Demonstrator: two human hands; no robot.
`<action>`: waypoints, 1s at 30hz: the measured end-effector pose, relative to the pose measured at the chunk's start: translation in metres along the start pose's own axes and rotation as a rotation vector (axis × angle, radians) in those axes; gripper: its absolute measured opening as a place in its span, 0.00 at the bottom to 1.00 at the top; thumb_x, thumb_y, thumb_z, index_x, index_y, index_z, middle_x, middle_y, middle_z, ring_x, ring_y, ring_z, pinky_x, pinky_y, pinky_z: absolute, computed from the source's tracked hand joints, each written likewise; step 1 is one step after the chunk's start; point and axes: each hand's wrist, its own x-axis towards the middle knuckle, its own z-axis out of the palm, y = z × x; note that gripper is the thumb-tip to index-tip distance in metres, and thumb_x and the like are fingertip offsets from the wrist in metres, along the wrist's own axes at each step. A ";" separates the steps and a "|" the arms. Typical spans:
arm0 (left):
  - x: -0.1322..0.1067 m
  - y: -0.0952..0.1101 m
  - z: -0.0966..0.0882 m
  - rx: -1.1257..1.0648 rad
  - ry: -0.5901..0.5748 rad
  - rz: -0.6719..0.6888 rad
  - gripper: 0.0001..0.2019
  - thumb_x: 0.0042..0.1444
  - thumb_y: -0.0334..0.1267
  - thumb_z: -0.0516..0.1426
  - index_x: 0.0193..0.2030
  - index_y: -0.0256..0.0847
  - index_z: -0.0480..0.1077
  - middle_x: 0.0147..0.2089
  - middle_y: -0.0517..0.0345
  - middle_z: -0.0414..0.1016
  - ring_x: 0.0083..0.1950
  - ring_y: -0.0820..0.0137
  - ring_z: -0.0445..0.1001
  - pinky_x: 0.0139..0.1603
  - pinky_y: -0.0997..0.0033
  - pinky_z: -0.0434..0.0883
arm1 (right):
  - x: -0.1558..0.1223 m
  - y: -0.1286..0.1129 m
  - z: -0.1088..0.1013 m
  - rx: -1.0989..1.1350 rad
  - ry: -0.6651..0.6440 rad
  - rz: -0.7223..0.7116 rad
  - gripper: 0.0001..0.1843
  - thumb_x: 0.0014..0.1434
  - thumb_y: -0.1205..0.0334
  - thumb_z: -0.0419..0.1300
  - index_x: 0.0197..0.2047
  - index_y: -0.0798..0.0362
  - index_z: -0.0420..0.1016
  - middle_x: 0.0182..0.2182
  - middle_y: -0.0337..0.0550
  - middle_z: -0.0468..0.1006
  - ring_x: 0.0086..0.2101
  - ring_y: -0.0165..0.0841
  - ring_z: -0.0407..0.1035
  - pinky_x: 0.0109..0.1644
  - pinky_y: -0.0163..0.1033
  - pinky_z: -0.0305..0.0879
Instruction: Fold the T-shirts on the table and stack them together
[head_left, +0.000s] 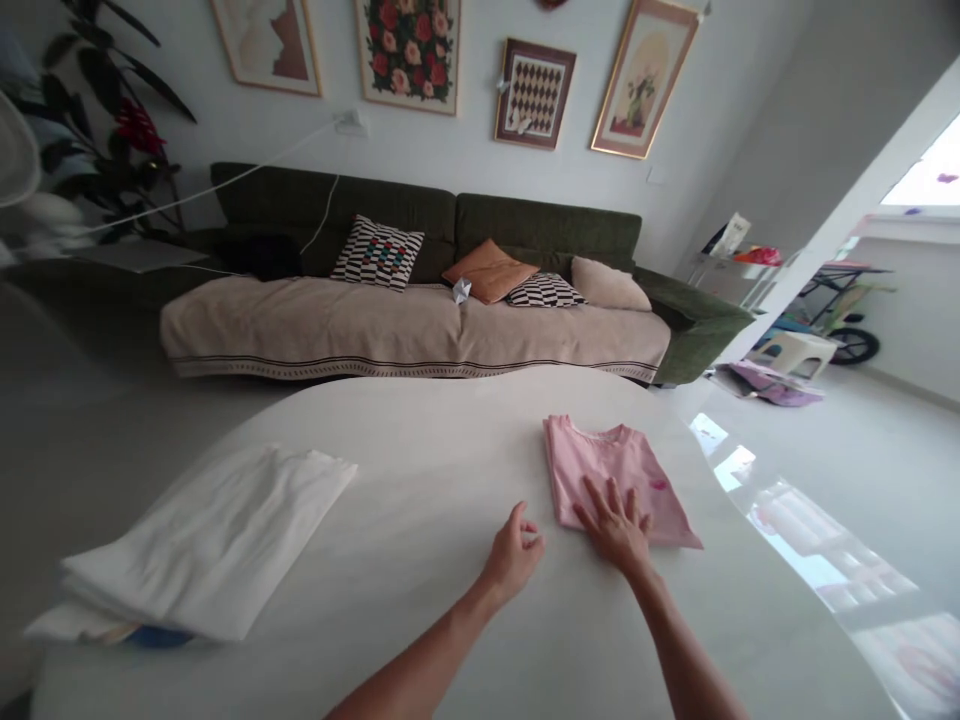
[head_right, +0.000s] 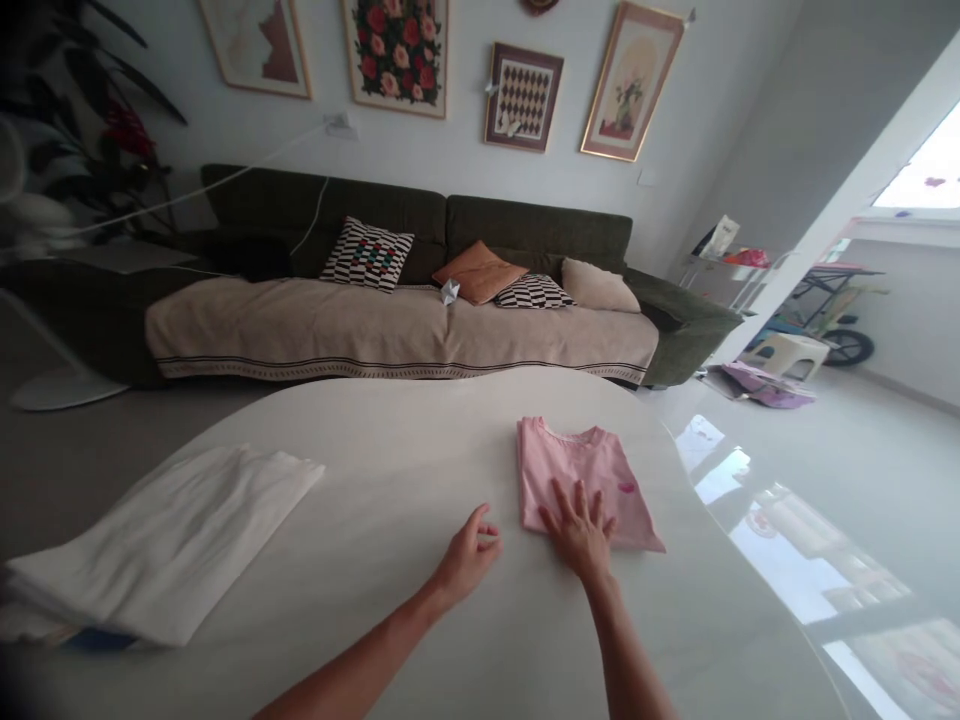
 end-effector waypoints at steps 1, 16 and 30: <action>-0.017 -0.004 -0.018 -0.002 0.021 0.020 0.27 0.50 0.33 0.54 0.58 0.38 0.53 0.46 0.52 0.69 0.34 0.76 0.71 0.34 0.76 0.68 | -0.001 0.000 -0.002 0.013 -0.032 0.004 0.31 0.56 0.40 0.39 0.62 0.36 0.45 0.63 0.41 0.42 0.60 0.53 0.33 0.54 0.65 0.43; -0.152 -0.038 -0.264 1.110 0.677 -0.037 0.16 0.50 0.29 0.53 0.47 0.39 0.64 0.47 0.49 0.65 0.46 0.62 0.64 0.44 0.65 0.63 | -0.225 -0.159 0.010 0.427 0.004 -0.319 0.21 0.57 0.57 0.47 0.53 0.50 0.63 0.59 0.51 0.55 0.60 0.45 0.42 0.56 0.56 0.52; -0.190 0.014 -0.245 0.630 0.629 0.260 0.10 0.58 0.37 0.45 0.34 0.41 0.65 0.34 0.56 0.69 0.37 0.69 0.67 0.40 0.72 0.62 | -0.237 -0.209 -0.053 1.248 -0.327 -0.216 0.27 0.53 0.44 0.51 0.50 0.51 0.66 0.47 0.49 0.71 0.45 0.38 0.67 0.45 0.43 0.65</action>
